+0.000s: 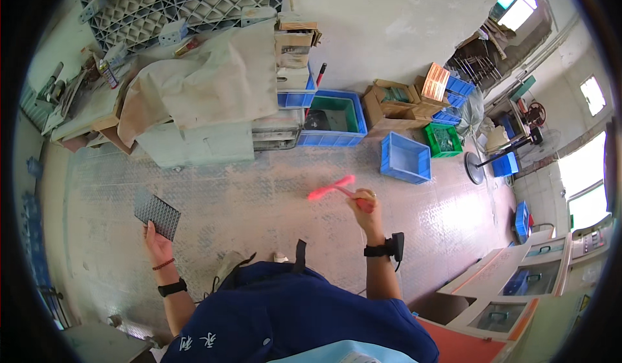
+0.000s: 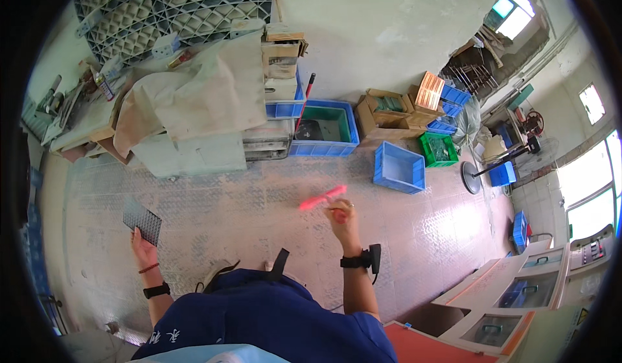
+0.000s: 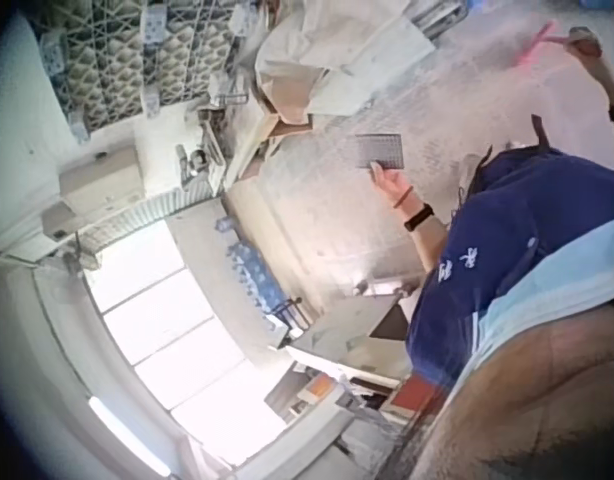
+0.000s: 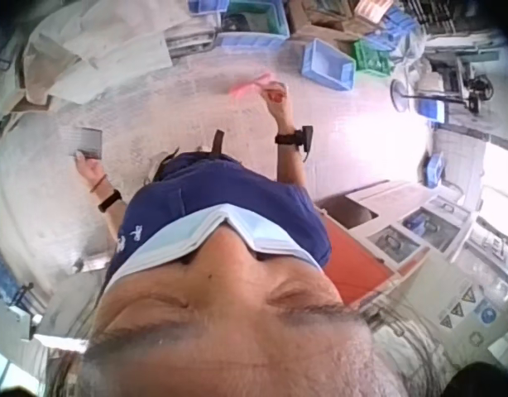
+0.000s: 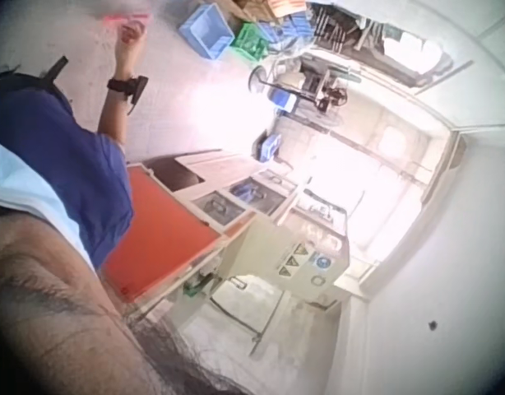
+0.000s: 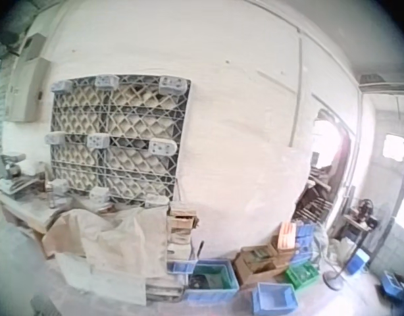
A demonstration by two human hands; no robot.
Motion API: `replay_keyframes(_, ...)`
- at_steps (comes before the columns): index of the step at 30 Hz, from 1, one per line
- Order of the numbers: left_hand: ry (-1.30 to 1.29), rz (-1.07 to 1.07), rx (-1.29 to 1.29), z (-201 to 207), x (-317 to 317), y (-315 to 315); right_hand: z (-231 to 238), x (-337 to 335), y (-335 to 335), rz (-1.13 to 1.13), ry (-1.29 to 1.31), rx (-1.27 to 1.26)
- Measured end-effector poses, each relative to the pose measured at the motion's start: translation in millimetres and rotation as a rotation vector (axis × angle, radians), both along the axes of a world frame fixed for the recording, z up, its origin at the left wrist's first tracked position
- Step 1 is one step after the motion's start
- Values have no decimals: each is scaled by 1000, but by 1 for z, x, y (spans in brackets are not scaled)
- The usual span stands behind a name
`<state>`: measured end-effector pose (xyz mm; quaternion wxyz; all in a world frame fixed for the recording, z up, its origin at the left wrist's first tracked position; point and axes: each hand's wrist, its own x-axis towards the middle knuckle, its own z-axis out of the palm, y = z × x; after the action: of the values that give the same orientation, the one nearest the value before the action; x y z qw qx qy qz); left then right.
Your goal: The person cleans a surface, collects metal grates from an industrial machine, and stacks them.
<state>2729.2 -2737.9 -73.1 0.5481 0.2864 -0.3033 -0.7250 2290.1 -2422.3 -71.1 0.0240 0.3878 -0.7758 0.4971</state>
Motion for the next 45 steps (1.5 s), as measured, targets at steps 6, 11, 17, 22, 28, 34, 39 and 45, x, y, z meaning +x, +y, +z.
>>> replay_keyframes(6, -61, 89, 18, -2, -23, -27, 20, -145, 39, -367, -394, -168)
replay_keyframes(11, -67, 206, -13, 10, -49, -74, 159, -174, 17, -474, -420, -336)
replay_keyframes(17, -18, 337, 36, -6, -110, -149, 264, -212, -33, -396, -217, -345)
replay_keyframes(22, -29, 238, 33, 33, -209, -201, 288, -274, -87, -182, -118, -377)
replay_keyframes(28, 7, 251, -38, 31, -245, -226, 263, -397, -189, -115, -245, -293)
replay_keyframes(34, -41, 477, -92, 7, -207, -176, 198, -537, -293, 84, -403, -154)
replay_keyframes(39, -39, 821, -21, 16, -215, -88, 75, -663, -378, 55, -572, 37)
replay_keyframes(45, -44, 944, 0, 43, -262, -29, -63, -775, -422, -225, -541, 149)
